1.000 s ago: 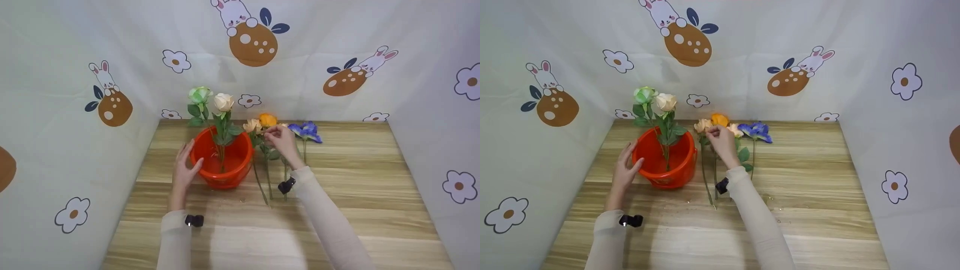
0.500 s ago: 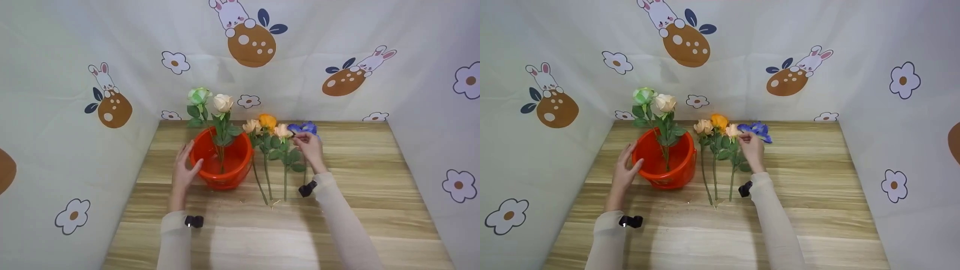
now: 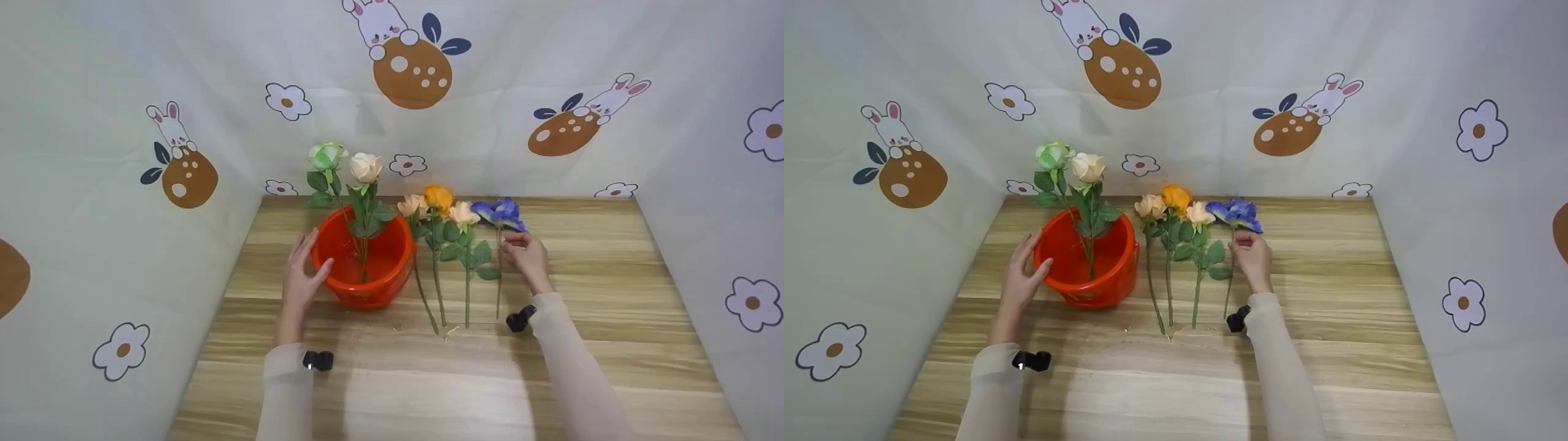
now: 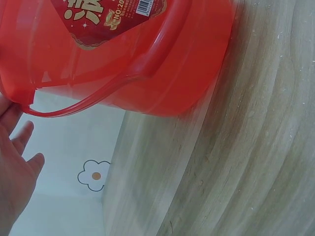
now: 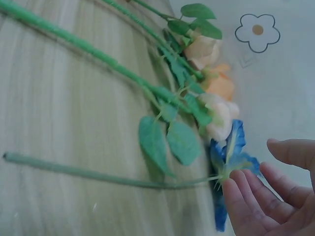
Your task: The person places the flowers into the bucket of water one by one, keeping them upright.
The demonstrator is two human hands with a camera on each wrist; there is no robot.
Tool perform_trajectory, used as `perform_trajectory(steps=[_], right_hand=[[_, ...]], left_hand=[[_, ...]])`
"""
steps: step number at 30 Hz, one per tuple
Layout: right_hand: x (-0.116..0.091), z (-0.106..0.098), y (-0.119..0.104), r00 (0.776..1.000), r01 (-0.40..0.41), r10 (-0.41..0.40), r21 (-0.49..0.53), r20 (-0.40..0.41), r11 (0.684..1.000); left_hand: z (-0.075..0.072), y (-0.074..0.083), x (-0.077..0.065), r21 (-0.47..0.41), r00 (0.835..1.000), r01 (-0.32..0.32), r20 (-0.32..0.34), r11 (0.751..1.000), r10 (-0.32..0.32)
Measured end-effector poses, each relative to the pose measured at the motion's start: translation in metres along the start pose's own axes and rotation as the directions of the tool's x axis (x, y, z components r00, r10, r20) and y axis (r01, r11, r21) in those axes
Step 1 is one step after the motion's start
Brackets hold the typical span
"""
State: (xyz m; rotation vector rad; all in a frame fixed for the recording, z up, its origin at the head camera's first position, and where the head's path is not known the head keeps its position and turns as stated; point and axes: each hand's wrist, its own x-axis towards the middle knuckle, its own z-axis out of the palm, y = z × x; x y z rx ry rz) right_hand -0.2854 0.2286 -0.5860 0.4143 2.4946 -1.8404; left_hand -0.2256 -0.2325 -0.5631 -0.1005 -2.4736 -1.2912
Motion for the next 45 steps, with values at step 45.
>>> perform_trajectory(steps=[45], right_hand=[[0.007,0.012,0.027,0.998,-0.037,0.046,-0.233,0.031,0.972]], left_hand=[[0.000,0.001,0.001,-0.016,1.000,0.005,0.006,1.000,-0.005]])
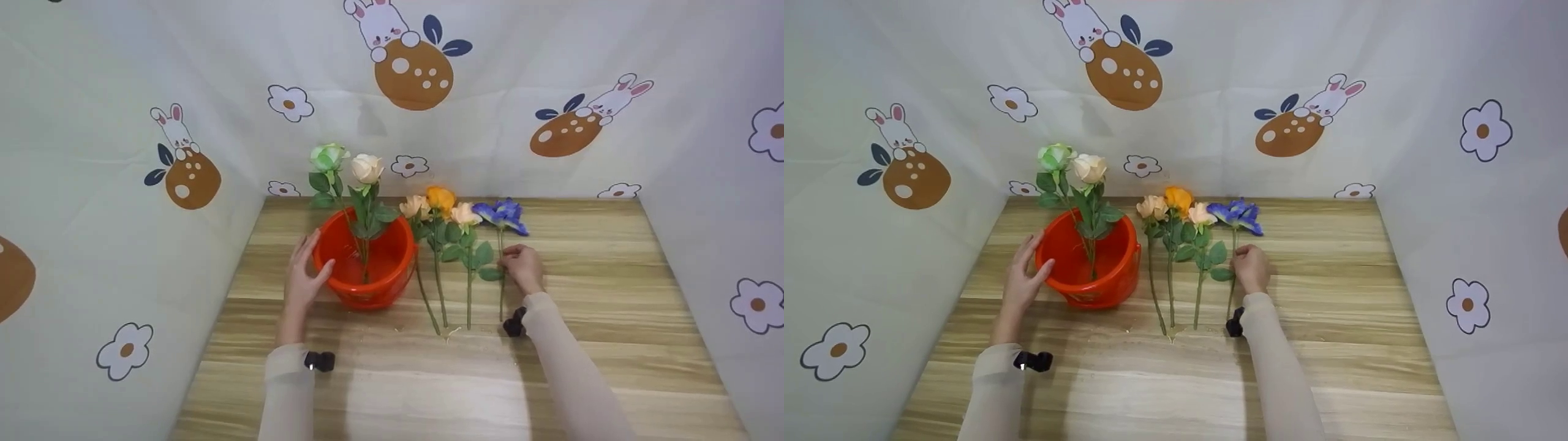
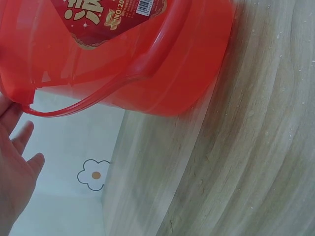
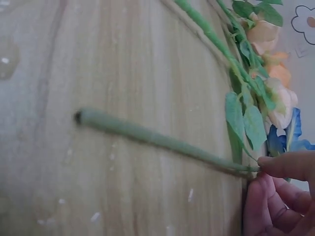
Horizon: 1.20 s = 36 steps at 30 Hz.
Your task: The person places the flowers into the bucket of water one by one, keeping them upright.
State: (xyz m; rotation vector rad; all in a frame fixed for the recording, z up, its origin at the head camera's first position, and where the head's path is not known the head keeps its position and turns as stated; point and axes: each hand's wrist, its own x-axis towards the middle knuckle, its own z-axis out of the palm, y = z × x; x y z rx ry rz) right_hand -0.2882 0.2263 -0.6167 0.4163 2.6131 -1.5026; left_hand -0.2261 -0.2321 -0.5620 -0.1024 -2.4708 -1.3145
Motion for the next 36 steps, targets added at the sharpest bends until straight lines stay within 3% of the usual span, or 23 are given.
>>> perform_trajectory(steps=[6,10,19,24,31,36], right_hand=[[-0.001,-0.005,-0.002,0.995,-0.087,0.075,0.198,0.070,0.976],[-0.004,-0.009,-0.004,0.989,-0.130,0.107,0.269,0.097,0.954],[-0.014,-0.017,-0.012,0.976,-0.186,0.106,0.471,0.190,0.862],[-0.020,-0.021,-0.019,0.978,-0.184,0.100,0.529,0.184,0.828],[-0.025,-0.023,-0.028,0.985,-0.155,0.081,0.569,0.153,0.808],[-0.027,-0.026,-0.038,0.986,-0.155,0.079,0.624,0.149,0.766]], left_hand=[[0.000,-0.001,0.000,0.006,1.000,-0.007,-0.008,1.000,0.007],[0.001,-0.002,-0.001,0.017,1.000,-0.003,-0.014,1.000,0.004],[0.000,-0.002,-0.001,0.033,1.000,-0.003,-0.019,0.999,0.004],[0.000,-0.002,-0.001,0.034,1.000,-0.009,-0.012,0.999,0.010],[0.000,-0.003,-0.001,0.027,1.000,-0.016,-0.012,1.000,0.016],[0.001,-0.002,-0.001,0.008,1.000,-0.019,-0.019,1.000,0.019]])
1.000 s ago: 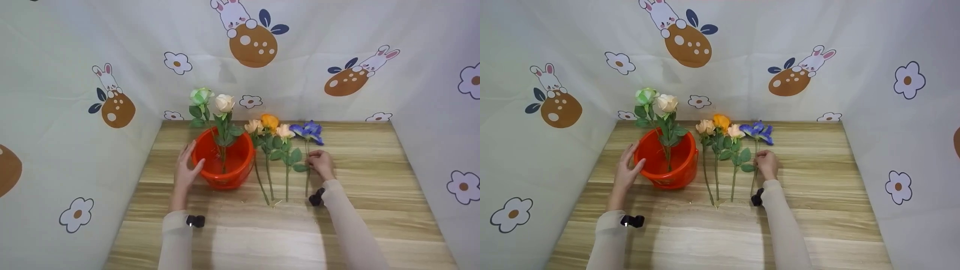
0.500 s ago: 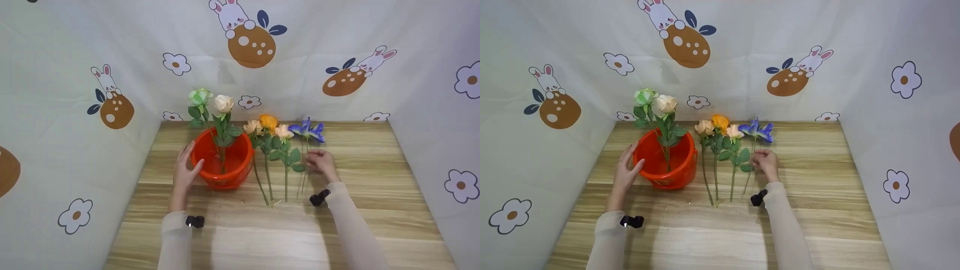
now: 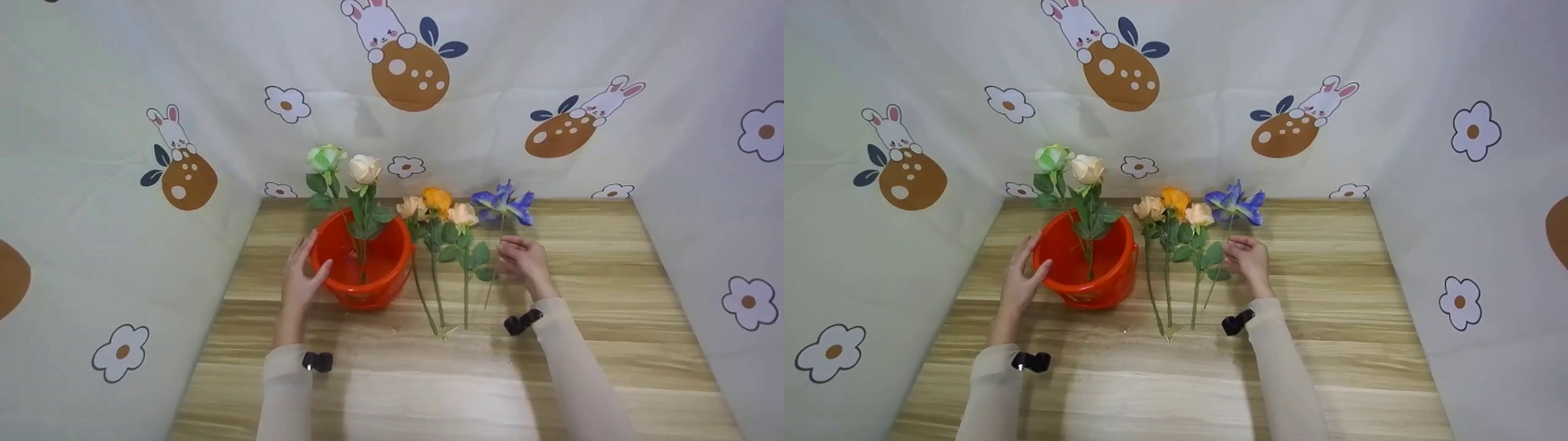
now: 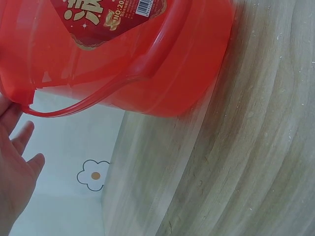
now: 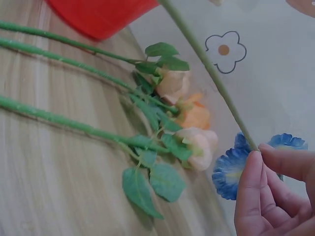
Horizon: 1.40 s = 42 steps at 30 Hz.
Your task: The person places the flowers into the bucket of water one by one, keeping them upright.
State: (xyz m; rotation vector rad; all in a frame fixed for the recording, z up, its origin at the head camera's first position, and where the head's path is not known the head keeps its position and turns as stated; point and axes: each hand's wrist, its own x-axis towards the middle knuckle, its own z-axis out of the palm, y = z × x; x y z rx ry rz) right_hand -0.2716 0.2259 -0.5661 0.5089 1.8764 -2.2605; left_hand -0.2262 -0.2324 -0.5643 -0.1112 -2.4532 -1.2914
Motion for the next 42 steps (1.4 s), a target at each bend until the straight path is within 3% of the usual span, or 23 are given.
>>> perform_trajectory(steps=[17,42], right_hand=[[-0.016,0.032,-0.036,0.996,0.043,-0.052,0.127,0.067,0.991],[-0.033,0.120,-0.069,0.965,0.223,-0.237,0.129,0.112,0.966]], left_hand=[[0.000,-0.001,0.001,-0.007,1.000,0.000,0.002,1.000,0.000],[0.000,0.002,0.000,-0.015,0.999,0.035,0.008,0.999,-0.035]])
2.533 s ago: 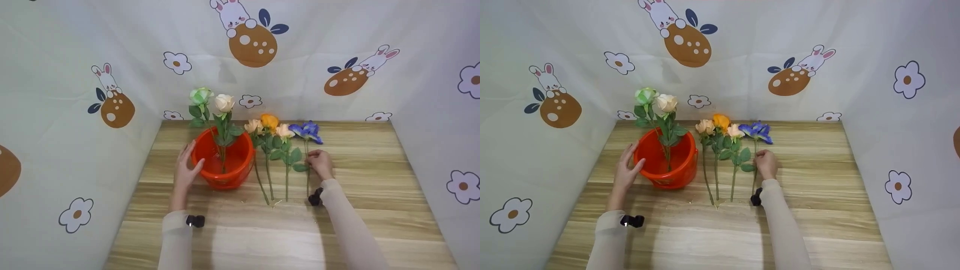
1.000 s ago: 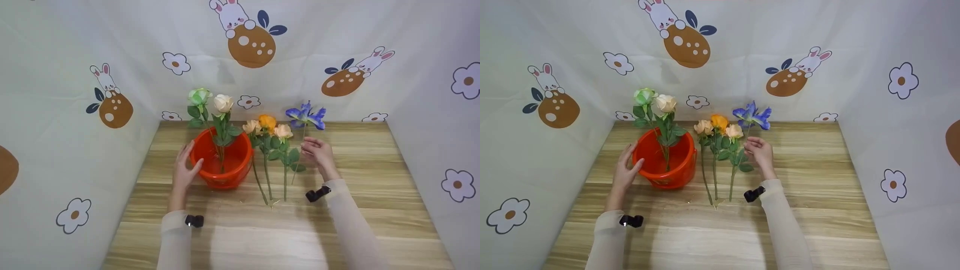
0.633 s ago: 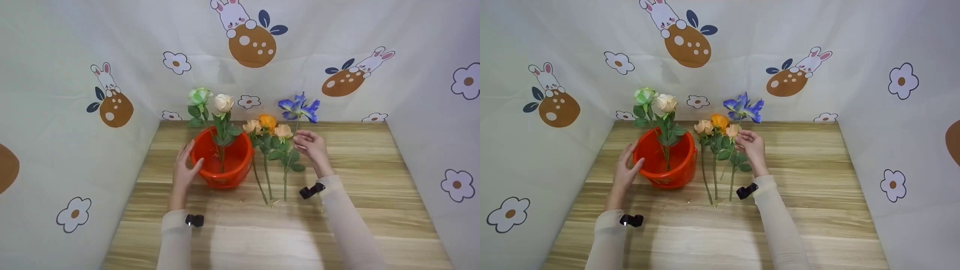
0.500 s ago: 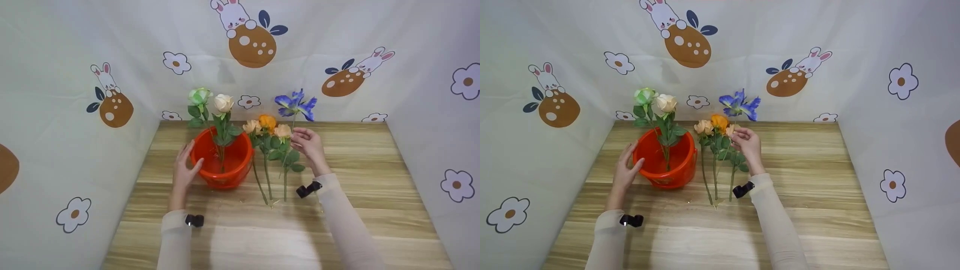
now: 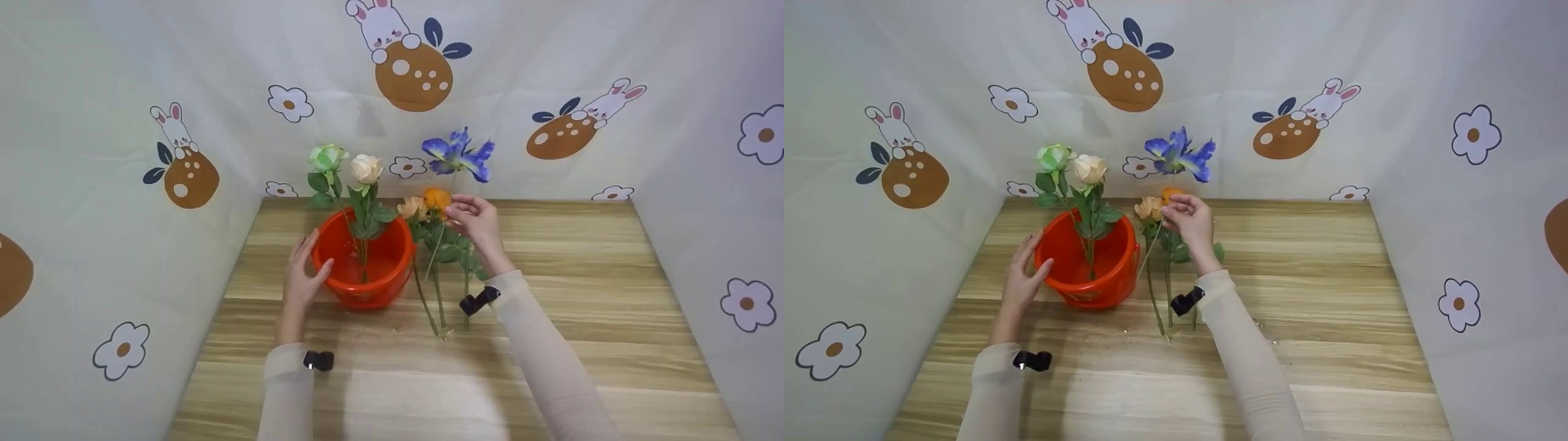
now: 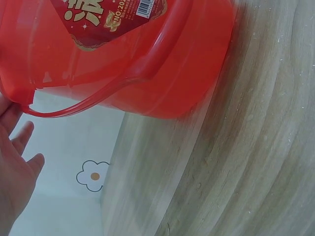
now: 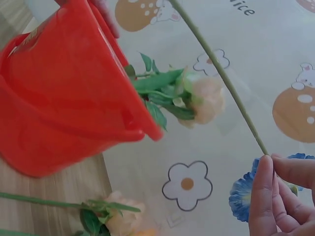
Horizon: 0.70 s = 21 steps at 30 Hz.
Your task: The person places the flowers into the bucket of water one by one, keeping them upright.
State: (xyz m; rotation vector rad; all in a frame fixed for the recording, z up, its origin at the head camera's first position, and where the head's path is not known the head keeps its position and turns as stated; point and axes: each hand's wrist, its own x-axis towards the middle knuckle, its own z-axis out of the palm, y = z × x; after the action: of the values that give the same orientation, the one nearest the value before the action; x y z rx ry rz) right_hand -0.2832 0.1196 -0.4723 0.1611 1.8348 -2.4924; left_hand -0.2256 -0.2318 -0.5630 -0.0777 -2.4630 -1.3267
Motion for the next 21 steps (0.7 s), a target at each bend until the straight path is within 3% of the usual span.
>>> perform_trajectory(steps=[14,21], right_hand=[[0.007,0.056,0.011,0.998,0.061,-0.061,0.043,-0.015,0.997],[0.009,0.078,0.026,0.995,0.097,-0.097,-0.005,-0.003,0.995]], left_hand=[[-0.001,0.001,0.000,0.010,1.000,0.018,0.015,1.000,-0.018],[0.000,0.000,-0.001,0.006,1.000,-0.006,0.002,1.000,0.006]])
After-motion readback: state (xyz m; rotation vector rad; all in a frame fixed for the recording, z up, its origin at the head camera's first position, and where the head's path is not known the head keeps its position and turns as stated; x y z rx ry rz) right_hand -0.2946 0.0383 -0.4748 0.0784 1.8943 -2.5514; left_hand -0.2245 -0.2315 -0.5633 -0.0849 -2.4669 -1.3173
